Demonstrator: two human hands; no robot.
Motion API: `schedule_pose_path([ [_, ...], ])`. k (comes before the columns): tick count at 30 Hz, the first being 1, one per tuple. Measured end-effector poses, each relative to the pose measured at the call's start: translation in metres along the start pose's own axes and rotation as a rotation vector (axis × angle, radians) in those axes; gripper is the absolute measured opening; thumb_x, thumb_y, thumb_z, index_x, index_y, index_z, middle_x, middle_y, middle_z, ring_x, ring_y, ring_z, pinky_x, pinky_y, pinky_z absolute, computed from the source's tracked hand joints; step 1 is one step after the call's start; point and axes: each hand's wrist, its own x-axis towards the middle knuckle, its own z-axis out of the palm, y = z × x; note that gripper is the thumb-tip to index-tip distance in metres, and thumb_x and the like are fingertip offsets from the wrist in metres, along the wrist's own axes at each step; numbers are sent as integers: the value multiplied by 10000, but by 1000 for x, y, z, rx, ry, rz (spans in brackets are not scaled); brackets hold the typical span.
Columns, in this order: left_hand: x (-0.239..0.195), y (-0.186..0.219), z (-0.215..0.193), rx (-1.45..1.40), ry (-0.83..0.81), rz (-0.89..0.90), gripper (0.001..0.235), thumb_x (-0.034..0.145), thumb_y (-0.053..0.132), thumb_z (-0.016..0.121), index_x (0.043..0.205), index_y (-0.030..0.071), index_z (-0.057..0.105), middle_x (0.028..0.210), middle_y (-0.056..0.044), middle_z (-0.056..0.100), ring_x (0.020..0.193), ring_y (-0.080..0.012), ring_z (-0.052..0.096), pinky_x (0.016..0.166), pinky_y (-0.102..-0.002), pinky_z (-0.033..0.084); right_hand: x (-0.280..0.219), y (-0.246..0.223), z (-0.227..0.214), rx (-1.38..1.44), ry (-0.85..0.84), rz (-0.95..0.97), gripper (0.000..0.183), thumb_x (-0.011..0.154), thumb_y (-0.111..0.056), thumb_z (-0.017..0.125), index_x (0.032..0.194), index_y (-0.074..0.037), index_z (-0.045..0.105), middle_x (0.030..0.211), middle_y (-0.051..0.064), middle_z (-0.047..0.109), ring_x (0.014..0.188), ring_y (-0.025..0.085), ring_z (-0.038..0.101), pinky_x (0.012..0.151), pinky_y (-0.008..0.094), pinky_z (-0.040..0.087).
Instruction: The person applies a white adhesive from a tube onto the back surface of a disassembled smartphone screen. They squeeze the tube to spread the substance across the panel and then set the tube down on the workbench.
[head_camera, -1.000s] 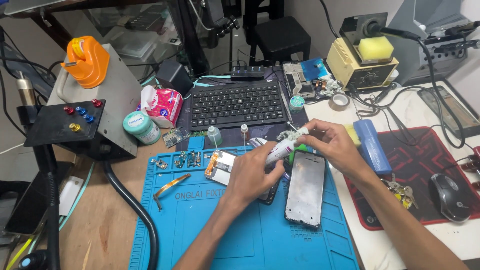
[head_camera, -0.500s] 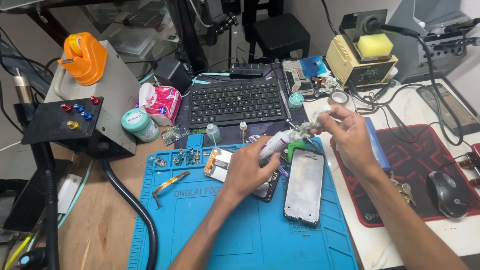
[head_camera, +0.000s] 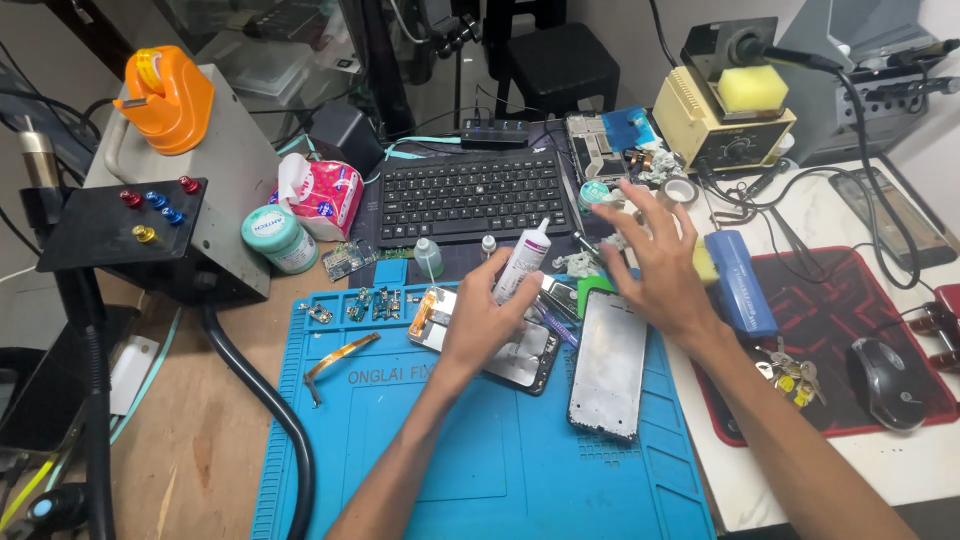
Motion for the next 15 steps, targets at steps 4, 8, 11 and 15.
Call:
schedule_pose_path([
  [4, -1, 3, 1, -10, 0, 10, 254, 914, 260, 680, 1053, 49, 709, 680, -129, 665, 611, -175, 674, 462, -290, 577, -1, 6, 15, -211, 6, -93, 212, 1029, -258, 634, 1233, -276, 689, 1480, 29, 545, 1376, 234, 502, 1140, 578, 259],
  [8, 1, 1, 1, -8, -3, 17, 265, 923, 262, 672, 1059, 38, 705, 684, -133, 663, 604, -174, 677, 451, -288, 583, 8, -6, 17, -306, -282, -175, 179, 1034, -239, 571, 1155, -304, 684, 1173, -89, 697, 1146, 127, 610, 1022, 419, 369],
  [11, 0, -1, 0, -4, -12, 20, 259, 928, 251, 668, 1073, 40, 704, 693, -145, 666, 610, -176, 678, 446, -283, 590, 10, -6, 26, -363, -518, -128, 247, 1028, -216, 544, 1232, -322, 633, 1134, -93, 708, 1150, 129, 585, 1057, 428, 362],
  [15, -1, 2, 0, -3, -18, 26, 255, 932, 243, 656, 1076, 38, 700, 698, -146, 665, 614, -173, 671, 443, -275, 596, 14, -8, 23, -439, -617, -72, 212, 1064, -294, 474, 1224, -329, 608, 1050, -92, 661, 1081, 125, 555, 1038, 387, 348],
])
